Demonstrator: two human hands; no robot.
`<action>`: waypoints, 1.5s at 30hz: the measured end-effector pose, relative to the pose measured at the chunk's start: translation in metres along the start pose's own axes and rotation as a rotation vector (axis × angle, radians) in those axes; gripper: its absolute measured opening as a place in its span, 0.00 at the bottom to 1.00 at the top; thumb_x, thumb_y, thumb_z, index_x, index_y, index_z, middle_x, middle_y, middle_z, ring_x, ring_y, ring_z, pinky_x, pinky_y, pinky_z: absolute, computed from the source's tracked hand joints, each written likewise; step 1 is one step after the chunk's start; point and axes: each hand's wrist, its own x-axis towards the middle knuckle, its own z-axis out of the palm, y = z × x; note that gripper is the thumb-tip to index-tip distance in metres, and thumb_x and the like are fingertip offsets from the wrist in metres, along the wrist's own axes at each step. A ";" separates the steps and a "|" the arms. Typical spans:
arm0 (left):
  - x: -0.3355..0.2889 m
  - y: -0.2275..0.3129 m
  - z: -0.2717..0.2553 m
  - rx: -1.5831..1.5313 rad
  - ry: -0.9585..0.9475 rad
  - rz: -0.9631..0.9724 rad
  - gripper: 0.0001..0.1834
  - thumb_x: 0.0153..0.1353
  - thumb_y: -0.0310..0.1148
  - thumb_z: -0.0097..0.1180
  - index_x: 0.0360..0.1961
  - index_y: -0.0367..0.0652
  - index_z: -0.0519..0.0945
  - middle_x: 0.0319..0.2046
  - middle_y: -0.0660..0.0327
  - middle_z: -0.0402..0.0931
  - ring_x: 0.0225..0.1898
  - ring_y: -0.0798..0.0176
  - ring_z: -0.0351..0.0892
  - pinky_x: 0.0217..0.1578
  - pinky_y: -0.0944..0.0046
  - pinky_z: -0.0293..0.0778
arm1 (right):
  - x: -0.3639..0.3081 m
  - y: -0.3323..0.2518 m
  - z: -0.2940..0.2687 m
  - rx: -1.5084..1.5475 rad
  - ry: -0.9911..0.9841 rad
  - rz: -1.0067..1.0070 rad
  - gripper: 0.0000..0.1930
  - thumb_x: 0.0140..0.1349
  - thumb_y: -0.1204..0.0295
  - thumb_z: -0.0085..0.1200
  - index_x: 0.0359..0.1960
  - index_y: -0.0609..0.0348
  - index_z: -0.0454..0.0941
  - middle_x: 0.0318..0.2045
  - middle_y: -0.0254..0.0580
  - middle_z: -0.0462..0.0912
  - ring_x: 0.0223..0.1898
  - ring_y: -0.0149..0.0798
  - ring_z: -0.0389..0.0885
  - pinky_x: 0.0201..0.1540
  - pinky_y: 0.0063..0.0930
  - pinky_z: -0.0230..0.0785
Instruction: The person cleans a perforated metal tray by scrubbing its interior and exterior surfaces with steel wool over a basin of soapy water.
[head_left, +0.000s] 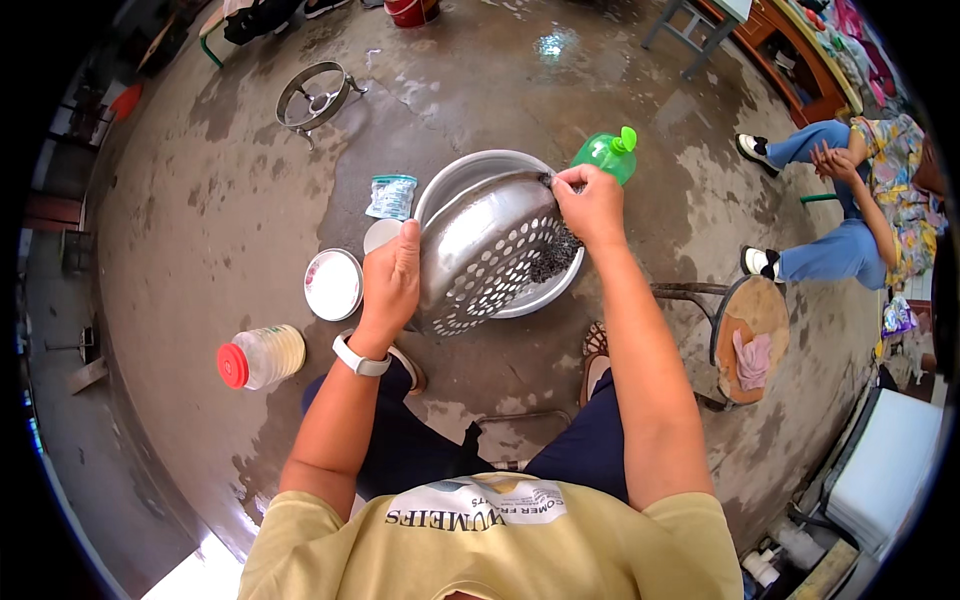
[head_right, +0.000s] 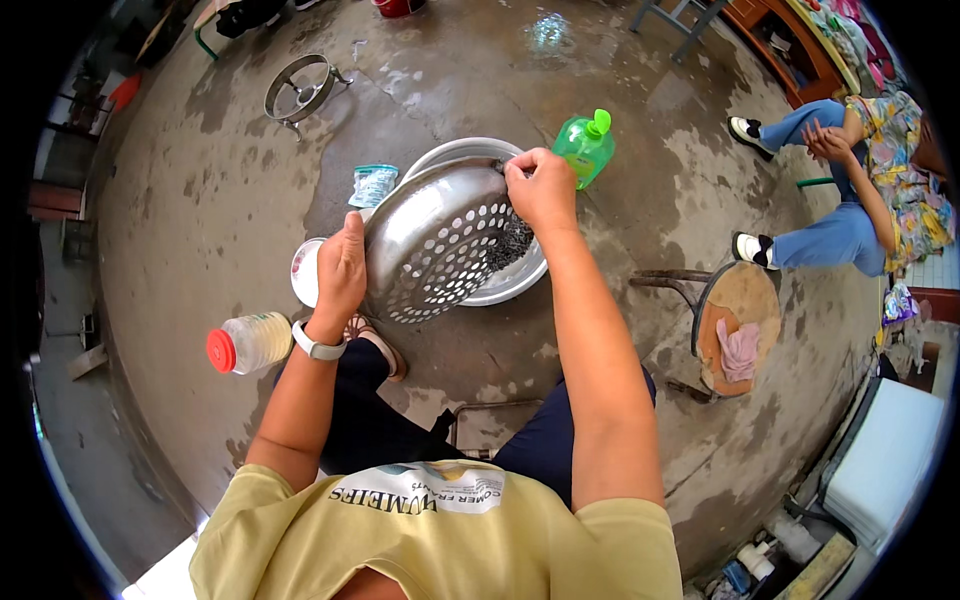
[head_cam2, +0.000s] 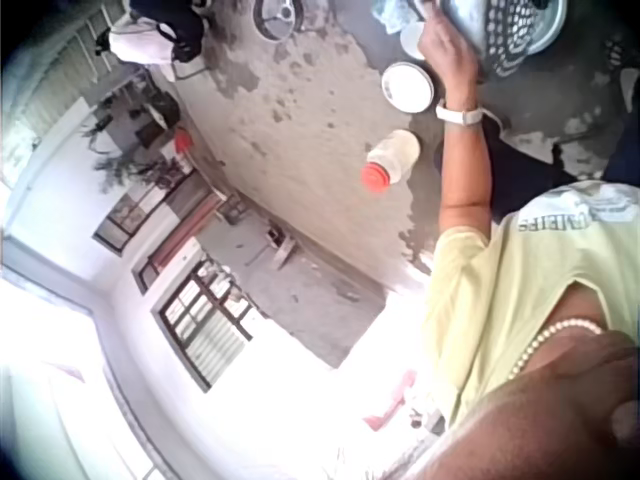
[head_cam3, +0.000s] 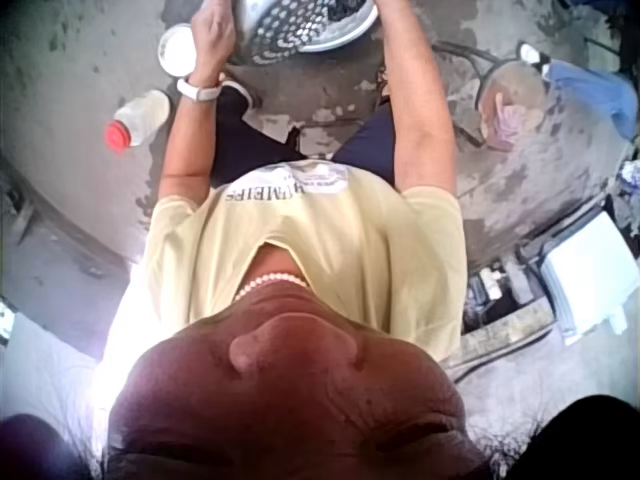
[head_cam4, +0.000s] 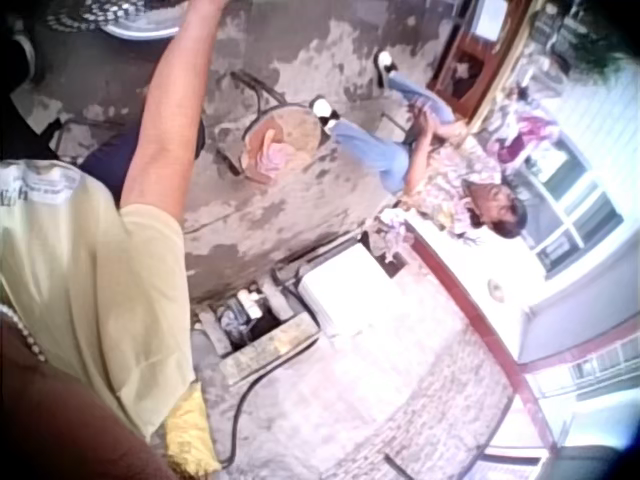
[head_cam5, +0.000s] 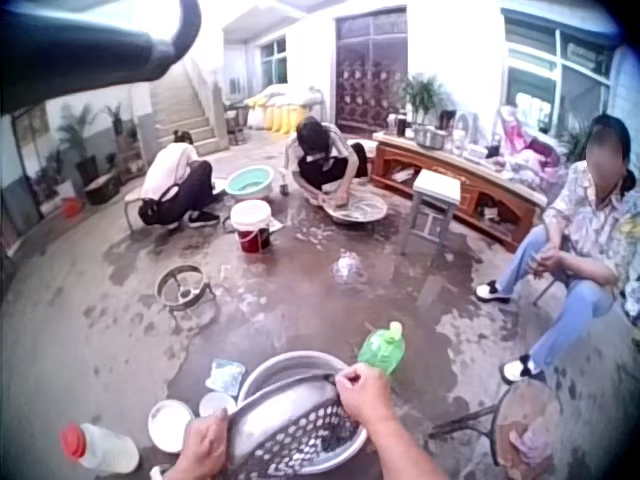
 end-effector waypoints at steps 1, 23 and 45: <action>0.001 0.000 0.001 -0.053 0.007 -0.016 0.28 0.70 0.44 0.38 0.18 0.33 0.67 0.14 0.64 0.56 0.19 0.70 0.52 0.20 0.64 0.55 | 0.000 -0.004 -0.001 0.055 0.027 0.060 0.04 0.49 0.73 0.58 0.25 0.60 0.79 0.24 0.48 0.82 0.28 0.47 0.81 0.35 0.34 0.73; 0.001 0.007 0.017 0.119 -0.012 0.032 0.27 0.70 0.44 0.39 0.19 0.33 0.68 0.12 0.59 0.54 0.17 0.66 0.52 0.19 0.60 0.56 | -0.013 -0.033 0.019 0.144 0.128 -0.217 0.05 0.45 0.77 0.56 0.20 0.55 0.72 0.19 0.41 0.77 0.23 0.45 0.77 0.28 0.35 0.70; -0.005 0.003 0.014 0.077 -0.100 0.005 0.27 0.70 0.44 0.38 0.19 0.33 0.67 0.13 0.60 0.55 0.19 0.67 0.52 0.20 0.61 0.57 | -0.010 -0.015 0.022 0.028 0.172 -0.127 0.08 0.44 0.77 0.60 0.19 0.57 0.71 0.17 0.39 0.76 0.19 0.38 0.75 0.25 0.31 0.68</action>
